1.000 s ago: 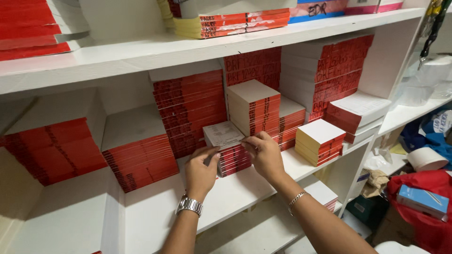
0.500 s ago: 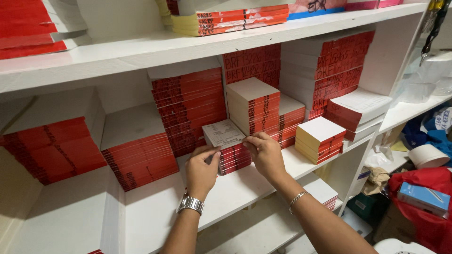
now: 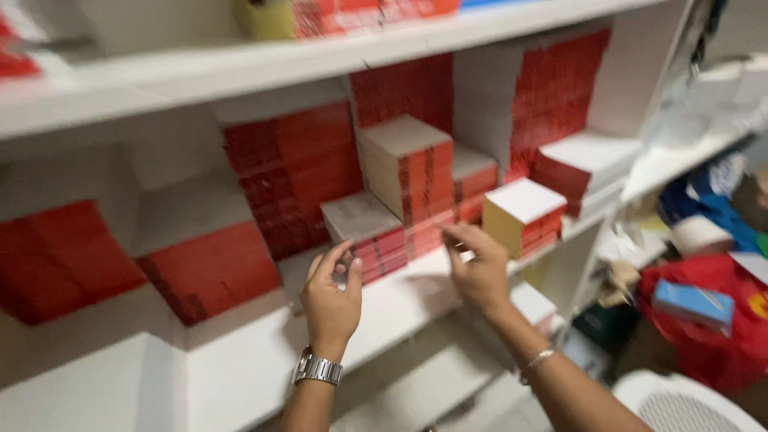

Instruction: The person repeatedly picks up small stacks of red and white notepads from a white shelf, aligns them, and places them back into a neat pile. The person handles the notepads by hand, organizing them into uniform stacks on the shelf.

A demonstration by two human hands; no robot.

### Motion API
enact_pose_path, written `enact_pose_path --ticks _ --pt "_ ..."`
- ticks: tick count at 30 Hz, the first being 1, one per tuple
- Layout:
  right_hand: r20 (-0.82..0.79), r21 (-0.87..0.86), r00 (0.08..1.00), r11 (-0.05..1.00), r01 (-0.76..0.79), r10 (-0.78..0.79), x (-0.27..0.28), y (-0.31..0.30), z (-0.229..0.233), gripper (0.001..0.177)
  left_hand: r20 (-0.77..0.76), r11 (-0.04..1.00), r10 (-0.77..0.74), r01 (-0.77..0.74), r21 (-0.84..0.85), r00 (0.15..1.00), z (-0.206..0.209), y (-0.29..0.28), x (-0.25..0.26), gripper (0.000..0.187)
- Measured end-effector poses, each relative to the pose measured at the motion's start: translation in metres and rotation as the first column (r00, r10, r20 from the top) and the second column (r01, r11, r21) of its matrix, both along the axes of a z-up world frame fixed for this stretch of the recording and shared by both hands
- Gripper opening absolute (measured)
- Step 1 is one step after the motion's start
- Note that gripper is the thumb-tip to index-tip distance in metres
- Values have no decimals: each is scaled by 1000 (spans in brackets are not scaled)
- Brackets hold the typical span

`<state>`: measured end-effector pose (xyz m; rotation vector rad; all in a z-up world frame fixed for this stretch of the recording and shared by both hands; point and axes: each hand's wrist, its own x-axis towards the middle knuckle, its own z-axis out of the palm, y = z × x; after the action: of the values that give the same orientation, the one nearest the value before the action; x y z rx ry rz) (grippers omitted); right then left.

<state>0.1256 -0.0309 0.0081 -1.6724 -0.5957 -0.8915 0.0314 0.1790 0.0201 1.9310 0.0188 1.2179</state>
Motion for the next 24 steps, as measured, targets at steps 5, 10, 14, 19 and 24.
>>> enact_pose_path --ticks 5,10,14,19,24 --pt "-103 129 983 978 167 -154 -10 -83 -57 34 50 968 -220 212 131 974 -5 -54 -17 20" --pt "-269 193 892 887 419 -363 8 -150 -143 30 -29 891 -435 435 133 900 -35 -110 -6 19" --pt "-629 -172 666 907 384 -401 10 -168 -166 92 -176 824 -510 537 183 842 -66 -144 7 19" --pt "-764 -354 508 917 186 -398 3 -169 -154 134 -340 770 -566 629 106 751 -104 -177 19 20" --pt "-765 -329 511 920 213 -392 6 -162 -151 121 -505 811 -506 585 -2 699 -129 -195 31 24"
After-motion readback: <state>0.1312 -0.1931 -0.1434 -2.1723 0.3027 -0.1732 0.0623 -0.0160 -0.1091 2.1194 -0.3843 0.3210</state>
